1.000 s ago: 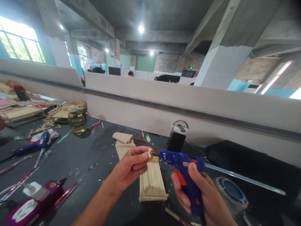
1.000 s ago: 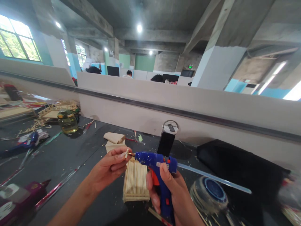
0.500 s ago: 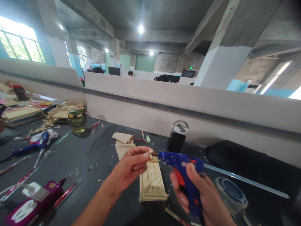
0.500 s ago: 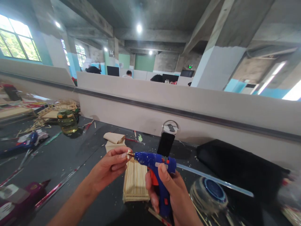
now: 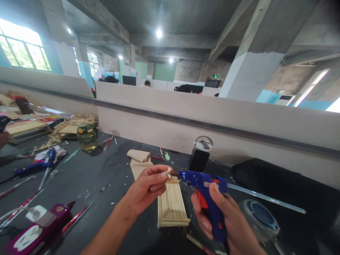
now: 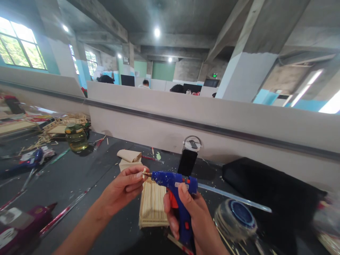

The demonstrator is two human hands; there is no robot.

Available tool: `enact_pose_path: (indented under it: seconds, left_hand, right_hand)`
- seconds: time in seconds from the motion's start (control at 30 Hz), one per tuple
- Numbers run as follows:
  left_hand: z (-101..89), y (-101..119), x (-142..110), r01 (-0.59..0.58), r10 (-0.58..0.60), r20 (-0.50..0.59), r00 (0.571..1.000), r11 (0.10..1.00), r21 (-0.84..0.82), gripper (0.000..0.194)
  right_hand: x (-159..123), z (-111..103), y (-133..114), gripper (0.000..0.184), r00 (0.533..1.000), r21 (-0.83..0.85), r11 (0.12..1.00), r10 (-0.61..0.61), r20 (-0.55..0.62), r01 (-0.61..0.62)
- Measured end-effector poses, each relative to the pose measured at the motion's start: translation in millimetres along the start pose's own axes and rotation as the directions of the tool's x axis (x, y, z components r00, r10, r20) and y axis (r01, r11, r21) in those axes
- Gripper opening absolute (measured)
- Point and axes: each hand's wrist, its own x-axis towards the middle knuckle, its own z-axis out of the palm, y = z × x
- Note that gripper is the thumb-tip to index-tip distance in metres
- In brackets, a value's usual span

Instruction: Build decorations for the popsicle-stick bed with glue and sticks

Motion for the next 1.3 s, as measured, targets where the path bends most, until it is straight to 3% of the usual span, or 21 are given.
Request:
enact_pose_path:
  seconds: [0.23, 0.77, 1.3]
  left_hand:
    - [-2.8, -0.4, 0.6, -0.011, 0.011, 0.002, 1.0, 1.0, -0.017, 0.019]
    - [1.5, 1.0, 1.5, 0.008, -0.008, -0.032, 0.999, 1.0, -0.012, 0.02]
    - [2.2, 1.4, -0.3, 0.014, -0.015, -0.031, 0.999, 0.999, -0.037, 0.021]
  right_hand:
    - [0.8, -2.1, 1.4, 0.06, 0.999, 0.055, 0.998, 0.043, 0.03, -0.044]
    - [3.3, -0.2, 2.3, 0.058, 1.0, 0.007, 1.0, -0.004, -0.025, 0.004]
    - [5.8, -3.1, 4.7, 0.059, 1.0, 0.064, 0.998, -0.01, 0.023, 0.008]
